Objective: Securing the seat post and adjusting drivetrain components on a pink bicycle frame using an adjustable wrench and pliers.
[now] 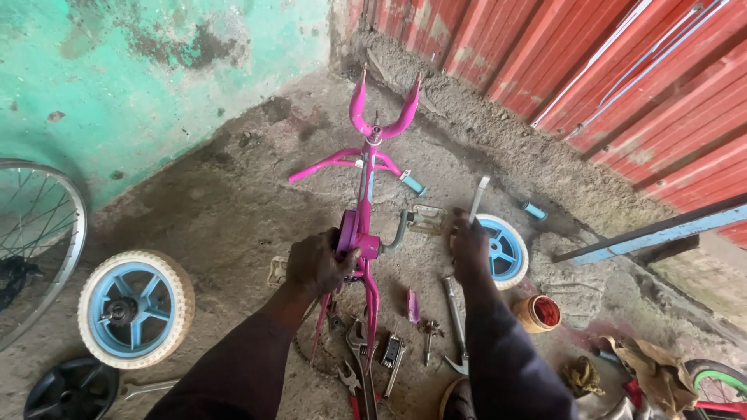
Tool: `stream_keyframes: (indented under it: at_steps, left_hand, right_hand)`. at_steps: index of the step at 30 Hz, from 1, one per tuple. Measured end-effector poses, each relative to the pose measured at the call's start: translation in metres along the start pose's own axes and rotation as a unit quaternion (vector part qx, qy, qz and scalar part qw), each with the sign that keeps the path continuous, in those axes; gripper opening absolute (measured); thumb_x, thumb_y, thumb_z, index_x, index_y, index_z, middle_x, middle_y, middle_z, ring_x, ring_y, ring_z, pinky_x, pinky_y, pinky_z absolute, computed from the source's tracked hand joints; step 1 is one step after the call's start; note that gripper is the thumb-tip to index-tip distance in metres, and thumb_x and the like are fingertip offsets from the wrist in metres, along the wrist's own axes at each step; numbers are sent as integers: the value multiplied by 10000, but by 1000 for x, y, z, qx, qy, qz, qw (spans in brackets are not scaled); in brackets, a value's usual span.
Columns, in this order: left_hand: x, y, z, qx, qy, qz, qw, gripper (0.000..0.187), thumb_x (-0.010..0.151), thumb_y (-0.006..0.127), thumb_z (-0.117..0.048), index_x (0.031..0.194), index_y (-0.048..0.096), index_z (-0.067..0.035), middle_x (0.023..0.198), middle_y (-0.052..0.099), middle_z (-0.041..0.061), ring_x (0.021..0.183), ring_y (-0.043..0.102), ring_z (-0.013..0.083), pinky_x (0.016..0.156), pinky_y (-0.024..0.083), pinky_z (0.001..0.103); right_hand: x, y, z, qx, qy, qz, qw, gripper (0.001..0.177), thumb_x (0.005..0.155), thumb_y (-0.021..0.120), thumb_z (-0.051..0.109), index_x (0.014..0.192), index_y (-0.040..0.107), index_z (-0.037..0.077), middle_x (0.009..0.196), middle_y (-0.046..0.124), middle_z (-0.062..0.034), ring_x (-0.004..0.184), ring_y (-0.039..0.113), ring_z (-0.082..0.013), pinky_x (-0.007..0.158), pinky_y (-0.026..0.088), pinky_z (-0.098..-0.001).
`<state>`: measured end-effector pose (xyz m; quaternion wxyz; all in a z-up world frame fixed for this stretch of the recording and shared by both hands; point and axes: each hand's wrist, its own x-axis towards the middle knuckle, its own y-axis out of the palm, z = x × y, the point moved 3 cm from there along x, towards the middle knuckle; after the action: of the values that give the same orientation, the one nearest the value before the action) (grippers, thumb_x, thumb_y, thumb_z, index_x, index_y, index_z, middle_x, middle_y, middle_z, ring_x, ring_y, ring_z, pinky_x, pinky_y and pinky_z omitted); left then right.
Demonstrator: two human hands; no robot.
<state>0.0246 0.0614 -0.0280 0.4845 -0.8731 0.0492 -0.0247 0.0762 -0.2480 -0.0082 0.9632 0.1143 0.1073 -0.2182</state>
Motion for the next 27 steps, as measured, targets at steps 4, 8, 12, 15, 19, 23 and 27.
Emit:
stream_keyframes:
  at_steps: [4, 8, 12, 15, 19, 23, 27]
  left_hand:
    - [3, 8, 6, 25, 66, -140, 988, 574, 812, 506, -698, 991, 600, -161, 803, 667, 123, 809, 718, 390, 781, 526, 526]
    - [0, 2, 5, 105, 112, -250, 956, 787, 751, 588, -690, 1263, 555, -94, 1050, 570, 149, 1061, 598, 390, 1111, 286, 597]
    - [0, -8, -3, 78, 131, -261, 953, 835, 782, 556, -678, 1327, 522, -46, 1153, 511, 203, 1179, 519, 447, 1132, 235, 615]
    - [-4, -12, -9, 76, 150, -288, 943, 851, 762, 602, -648, 1336, 499, -29, 1224, 483, 221, 1278, 472, 453, 1146, 219, 636]
    - [-5, -9, -7, 104, 147, -310, 933, 857, 754, 691, -592, 1351, 501, -8, 1305, 454, 224, 1348, 422, 455, 1145, 237, 636]
    - [-12, -7, -10, 116, 127, -321, 931, 862, 787, 663, -627, 1364, 493, -10, 1313, 459, 236, 1327, 453, 432, 1154, 220, 643]
    - [-8, -14, -12, 131, 138, -280, 941, 705, 789, 657, -614, 1212, 627, -51, 1269, 503, 181, 1333, 446, 398, 1160, 211, 617]
  right_hand:
    - [34, 19, -22, -238, 45, 21, 970, 416, 1020, 508, 447, 1149, 711, 107, 895, 579, -129, 670, 594, -229, 515, 526, -321]
    - [-36, 30, 23, -229, 42, 6, 972, 555, 1057, 485, 469, 1218, 592, -51, 1063, 563, -258, 894, 600, -325, 662, 573, -425]
    - [-108, -1, 0, -182, -2, -24, 983, 402, 1031, 532, 392, 911, 599, 14, 673, 512, -124, 522, 549, -236, 422, 438, -351]
    - [-125, -23, -49, -205, 48, -43, 977, 419, 1075, 443, 425, 1136, 685, 88, 778, 569, -126, 519, 616, -226, 373, 508, -301]
    - [-95, -26, -81, -193, 9, -28, 981, 414, 1096, 426, 349, 1065, 684, 27, 703, 626, -158, 516, 612, -217, 420, 514, -306]
    - [-85, -31, -77, -359, 19, 12, 933, 399, 1067, 483, 409, 1144, 773, 145, 960, 730, -139, 852, 673, -264, 762, 569, -443]
    - [-74, -49, -67, -473, 23, 7, 881, 306, 966, 604, 366, 1179, 772, 225, 1035, 776, -109, 1029, 731, -353, 865, 589, -517]
